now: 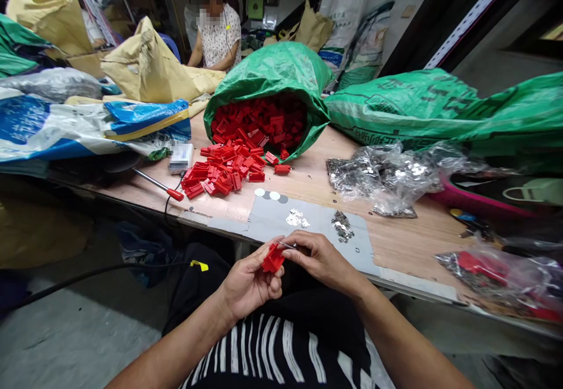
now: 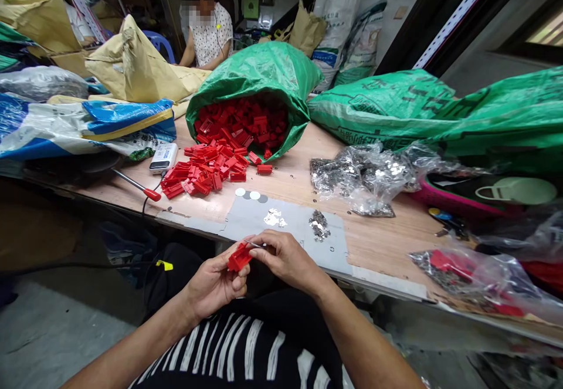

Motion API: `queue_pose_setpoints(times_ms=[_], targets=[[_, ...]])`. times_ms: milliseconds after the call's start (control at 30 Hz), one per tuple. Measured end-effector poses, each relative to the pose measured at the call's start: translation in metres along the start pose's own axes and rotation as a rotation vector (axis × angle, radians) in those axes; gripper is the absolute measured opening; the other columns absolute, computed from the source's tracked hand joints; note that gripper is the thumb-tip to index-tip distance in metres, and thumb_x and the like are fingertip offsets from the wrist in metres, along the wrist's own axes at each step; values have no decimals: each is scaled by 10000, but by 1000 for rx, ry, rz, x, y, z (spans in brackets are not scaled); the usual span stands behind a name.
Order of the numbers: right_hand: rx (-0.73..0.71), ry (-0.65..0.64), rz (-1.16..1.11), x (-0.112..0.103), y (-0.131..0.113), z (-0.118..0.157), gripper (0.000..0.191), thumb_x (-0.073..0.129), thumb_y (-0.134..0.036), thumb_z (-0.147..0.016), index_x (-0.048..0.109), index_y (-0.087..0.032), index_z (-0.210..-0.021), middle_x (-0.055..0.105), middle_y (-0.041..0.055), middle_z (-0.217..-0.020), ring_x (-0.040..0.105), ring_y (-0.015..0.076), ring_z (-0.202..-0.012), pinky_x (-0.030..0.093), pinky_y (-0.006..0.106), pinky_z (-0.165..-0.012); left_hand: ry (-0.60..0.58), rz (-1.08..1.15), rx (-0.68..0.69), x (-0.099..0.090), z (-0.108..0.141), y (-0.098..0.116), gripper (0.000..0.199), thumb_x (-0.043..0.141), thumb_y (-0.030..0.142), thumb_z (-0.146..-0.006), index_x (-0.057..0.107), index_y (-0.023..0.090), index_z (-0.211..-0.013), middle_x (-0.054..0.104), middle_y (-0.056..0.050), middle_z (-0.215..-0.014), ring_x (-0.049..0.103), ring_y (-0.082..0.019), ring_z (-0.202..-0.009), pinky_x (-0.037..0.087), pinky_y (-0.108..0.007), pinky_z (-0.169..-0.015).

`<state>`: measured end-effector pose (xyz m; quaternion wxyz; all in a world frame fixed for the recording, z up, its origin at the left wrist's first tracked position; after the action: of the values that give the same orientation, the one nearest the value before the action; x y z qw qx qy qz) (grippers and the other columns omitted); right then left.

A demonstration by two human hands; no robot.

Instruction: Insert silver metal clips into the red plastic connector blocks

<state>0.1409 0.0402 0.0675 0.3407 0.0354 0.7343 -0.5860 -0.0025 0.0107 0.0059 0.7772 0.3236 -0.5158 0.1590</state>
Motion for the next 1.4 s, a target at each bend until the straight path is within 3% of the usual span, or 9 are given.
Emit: queue_pose_setpoints(times_ms=[100,267,533,800,900,967,1100,1233,1400], targets=[[74,31,-78,-3,10,2,204,527,-331,-902,654,-199,-990,682,44,-942,611,174,-857,469,279,-774,4,-17,8,2,1,2,443,400,257,-938,369,226,-1379,636,-49,-711,593,-108,-527,419,-232,-552],[131,43,-121,-1,19,3,187,556,-360,-876,583,-182,-823,578,-8,-758,517,137,-729,420,252,-681,33,-68,10,7,0,1,460,413,306,-939,344,228,-1388,633,-40,-694,586,-105,-506,414,-223,-524],[186,-63,-358,12,23,0,276,621,-434,-815,505,-186,-781,499,-22,-760,452,125,-719,399,248,-666,16,-138,-11,4,-3,-1,485,473,315,-914,355,243,-1379,647,-38,-680,588,-116,-465,419,-227,-488],[177,-61,-343,19,35,2,299,588,-432,-838,419,-200,-755,402,-41,-736,368,107,-664,353,227,-602,111,-230,-25,-1,-8,-2,465,533,344,-878,437,227,-1318,621,-15,-682,553,-99,-450,402,-226,-481],[187,17,-288,15,41,6,280,584,-422,-845,435,-196,-774,409,-39,-736,376,110,-671,347,232,-611,215,-457,72,-3,-6,4,477,468,469,-890,504,202,-1283,601,-17,-658,544,-105,-471,395,-227,-488],[208,73,-270,12,44,10,263,583,-413,-849,446,-194,-793,418,-35,-740,384,112,-679,347,235,-618,281,-700,224,-2,-3,11,471,500,493,-865,586,195,-1219,614,-38,-727,551,-113,-542,415,-236,-535],[237,133,-283,14,48,19,253,574,-403,-857,438,-197,-801,424,-35,-745,379,106,-665,344,231,-603,270,-1136,541,10,5,21,413,736,318,-712,683,251,-1116,606,-78,-1043,569,-181,-803,459,-282,-730],[246,149,-253,20,45,21,247,572,-410,-851,443,-205,-801,446,-30,-751,409,113,-677,366,238,-620,225,-1185,654,17,7,22,323,694,209,-740,709,275,-1056,652,-85,-1011,555,-251,-956,418,-360,-906],[276,138,-372,22,41,20,291,630,-434,-800,465,-209,-882,501,-12,-841,476,132,-766,406,261,-702,226,-1173,666,17,7,23,307,685,168,-739,718,273,-1025,686,-78,-1007,573,-256,-965,410,-368,-923]])
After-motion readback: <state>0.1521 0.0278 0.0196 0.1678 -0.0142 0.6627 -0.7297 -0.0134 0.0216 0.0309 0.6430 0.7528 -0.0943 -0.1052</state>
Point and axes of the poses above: each hand's wrist, its own z-axis away from the middle knuckle, its own x-axis out of the palm, y = z × x, the point moved 4 cm from there along -z, towards the middle knuckle
